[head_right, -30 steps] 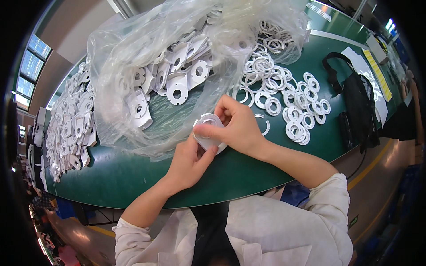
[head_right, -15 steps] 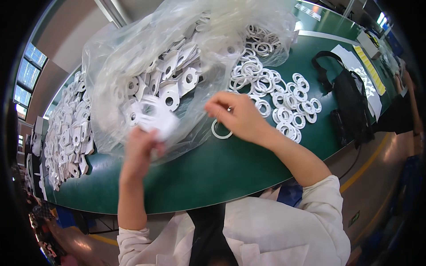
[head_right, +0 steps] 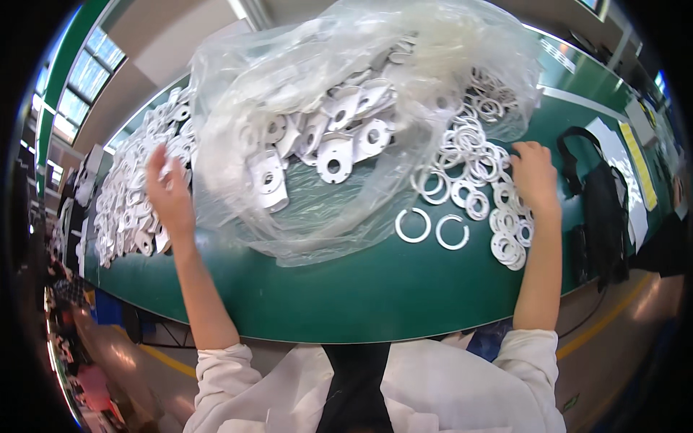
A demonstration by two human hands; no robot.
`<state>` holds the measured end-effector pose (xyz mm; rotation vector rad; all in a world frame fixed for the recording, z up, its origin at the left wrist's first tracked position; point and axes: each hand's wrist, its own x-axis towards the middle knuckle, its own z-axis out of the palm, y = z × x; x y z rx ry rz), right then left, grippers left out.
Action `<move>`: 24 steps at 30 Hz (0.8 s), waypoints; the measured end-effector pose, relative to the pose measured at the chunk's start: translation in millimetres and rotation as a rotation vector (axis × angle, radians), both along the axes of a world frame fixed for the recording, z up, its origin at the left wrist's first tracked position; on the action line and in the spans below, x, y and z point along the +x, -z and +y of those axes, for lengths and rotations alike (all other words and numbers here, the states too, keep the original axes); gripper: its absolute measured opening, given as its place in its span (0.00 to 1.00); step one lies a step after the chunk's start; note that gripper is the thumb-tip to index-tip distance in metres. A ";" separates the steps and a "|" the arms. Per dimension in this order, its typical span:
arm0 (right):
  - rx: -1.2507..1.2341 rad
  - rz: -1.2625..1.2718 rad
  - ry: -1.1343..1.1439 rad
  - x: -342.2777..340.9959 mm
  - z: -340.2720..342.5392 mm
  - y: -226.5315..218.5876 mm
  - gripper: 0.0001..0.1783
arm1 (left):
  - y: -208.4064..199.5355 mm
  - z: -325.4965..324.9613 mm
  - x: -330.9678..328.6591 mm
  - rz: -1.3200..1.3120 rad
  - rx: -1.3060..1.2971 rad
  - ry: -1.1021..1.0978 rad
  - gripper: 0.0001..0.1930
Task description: Assembling white plastic housing units by inserting circular ring components into them.
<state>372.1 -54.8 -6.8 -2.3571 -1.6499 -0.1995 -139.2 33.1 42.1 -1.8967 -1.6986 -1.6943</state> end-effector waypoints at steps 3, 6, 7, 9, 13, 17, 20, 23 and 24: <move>0.024 -0.100 0.001 38.6 -6.3 12.3 0.19 | -2.8 -23.7 55.2 0.123 -0.226 0.245 0.10; -0.130 -0.013 0.047 33.4 -11.2 2.6 0.20 | 20.4 -29.4 76.0 0.471 -0.204 0.383 0.20; -0.127 -0.012 0.038 30.7 -9.4 1.7 0.20 | 29.1 -32.2 78.6 0.472 -0.203 0.373 0.20; -0.163 0.119 0.045 27.8 -9.3 -0.6 0.20 | 53.1 -32.9 84.8 0.727 -0.289 0.235 0.25; -0.044 0.179 -0.047 10.1 -8.8 -10.1 0.21 | 68.5 -39.3 97.9 0.845 -0.370 0.091 0.26; 0.169 0.111 -0.126 2.9 -9.1 -21.3 0.20 | 57.9 -42.3 105.7 0.907 -0.447 0.190 0.26; 0.434 0.167 -0.157 -18.9 0.7 -27.7 0.15 | 55.0 -47.9 107.1 0.633 -0.311 0.480 0.31; 0.597 0.506 -0.304 -38.6 7.1 -33.6 0.08 | 50.2 -53.2 118.0 0.432 -0.324 0.643 0.36; 0.613 0.603 -0.349 -52.9 5.4 -35.7 0.05 | 44.6 -55.3 120.1 0.378 -0.256 0.612 0.36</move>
